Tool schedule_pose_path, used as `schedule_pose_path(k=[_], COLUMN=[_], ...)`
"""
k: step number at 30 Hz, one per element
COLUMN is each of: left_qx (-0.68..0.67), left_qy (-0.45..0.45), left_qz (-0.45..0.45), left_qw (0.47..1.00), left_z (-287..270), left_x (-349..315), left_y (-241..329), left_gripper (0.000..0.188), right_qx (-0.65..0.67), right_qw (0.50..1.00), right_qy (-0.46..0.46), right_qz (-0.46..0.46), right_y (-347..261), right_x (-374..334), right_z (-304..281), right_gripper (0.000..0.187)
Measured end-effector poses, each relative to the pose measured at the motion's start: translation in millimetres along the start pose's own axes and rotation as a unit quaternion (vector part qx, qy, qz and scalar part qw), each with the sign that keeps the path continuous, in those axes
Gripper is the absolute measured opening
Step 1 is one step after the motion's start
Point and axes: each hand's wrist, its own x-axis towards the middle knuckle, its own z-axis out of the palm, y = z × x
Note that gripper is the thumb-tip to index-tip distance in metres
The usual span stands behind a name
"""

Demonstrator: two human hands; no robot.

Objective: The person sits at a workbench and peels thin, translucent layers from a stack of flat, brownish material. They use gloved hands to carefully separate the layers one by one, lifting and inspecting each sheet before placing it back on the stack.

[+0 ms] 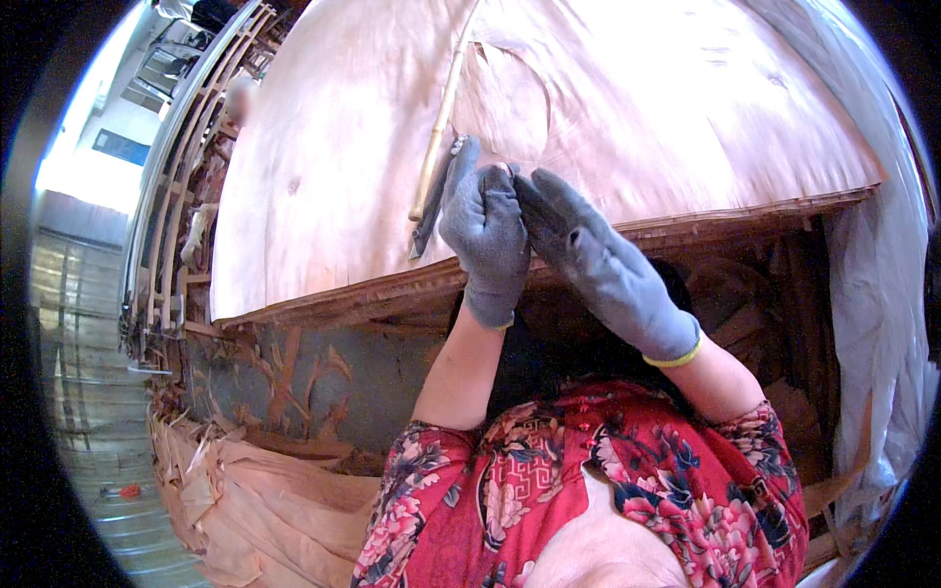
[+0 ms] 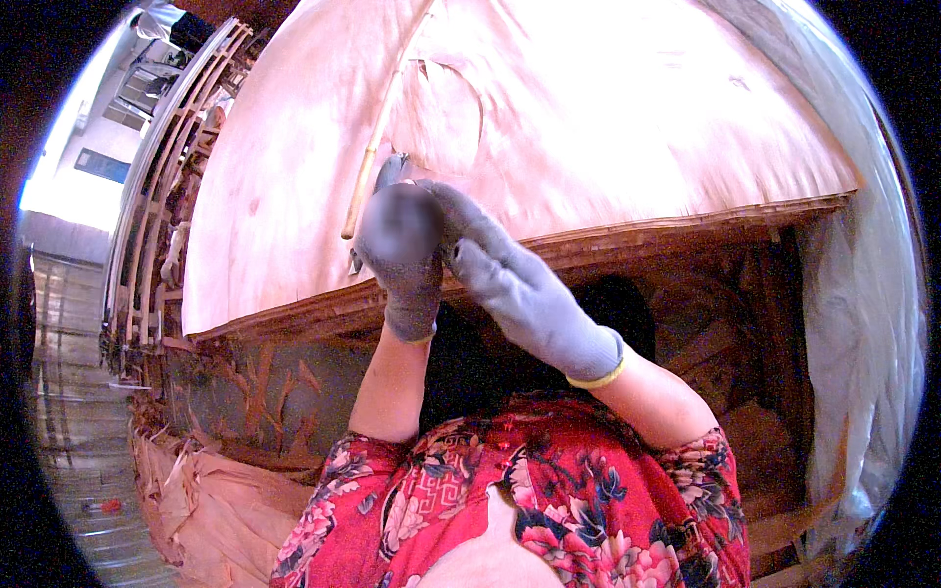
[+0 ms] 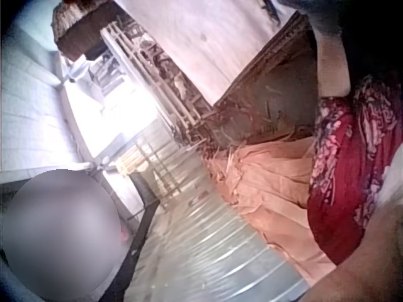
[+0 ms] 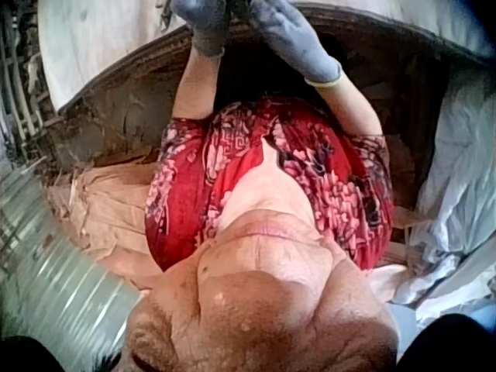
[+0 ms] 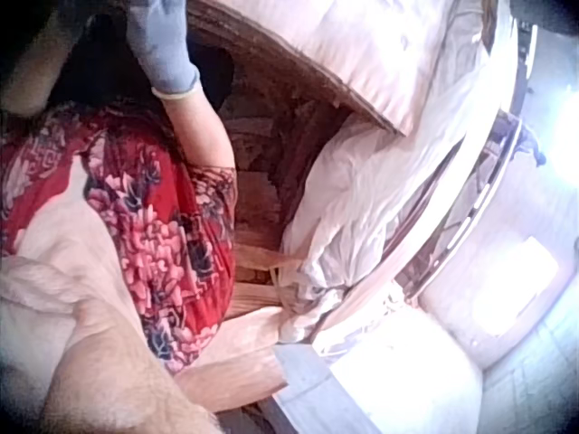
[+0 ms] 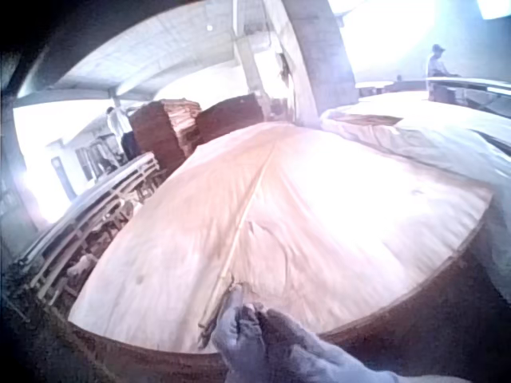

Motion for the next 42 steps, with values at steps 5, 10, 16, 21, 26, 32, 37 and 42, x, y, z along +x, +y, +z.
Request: schedule_pose_path(k=[5,10,16,21,26,32,37,42], left_qx=[-0.114,-0.193,-0.145,-0.231,-0.186,-0.166,-0.258,-0.316], left_qy=[0.011,-0.101,-0.142,-0.031,-0.073,-0.125,-0.018,0.017], left_qz=[-0.035,-0.023,-0.038,-0.262,-0.183,-0.079,-0.167,-0.227], left_qw=[0.993,0.976,0.978,0.936,0.963,0.975,0.951,0.921], left_z=[12.3,15.3,16.7,19.5,18.2,21.1,21.9,24.5], left_x=[-11.9,-16.6,-18.3,-16.5,-12.8,-16.7,-21.8,-2.0], left_y=[8.6,11.4,17.3,9.0,9.2,14.9,15.4,17.2], left_gripper=[0.025,0.037,0.036,0.033,0.040,0.031,0.022,0.030], right_qx=[0.046,0.016,-0.315,-0.747,-0.980,-0.464,0.269,-0.318], right_qw=[0.998,0.998,0.948,0.655,-0.005,0.883,0.955,0.948], right_qy=[0.034,0.052,0.039,-0.055,-0.083,0.072,0.087,0.031], right_qz=[-0.042,0.037,-0.025,-0.103,-0.182,-0.003,0.092,0.008], right_y=[-10.0,-11.5,0.6,-8.1,-16.2,6.6,-1.5,14.7], right_x=[-15.3,-19.1,-21.2,-6.3,-2.9,-8.5,0.6,11.6], right_z=[12.5,-8.0,-16.5,-15.4,-12.1,-29.5,-9.9,-14.4], right_gripper=[0.054,0.054,0.045,0.038,0.036,0.039,0.044,0.043])
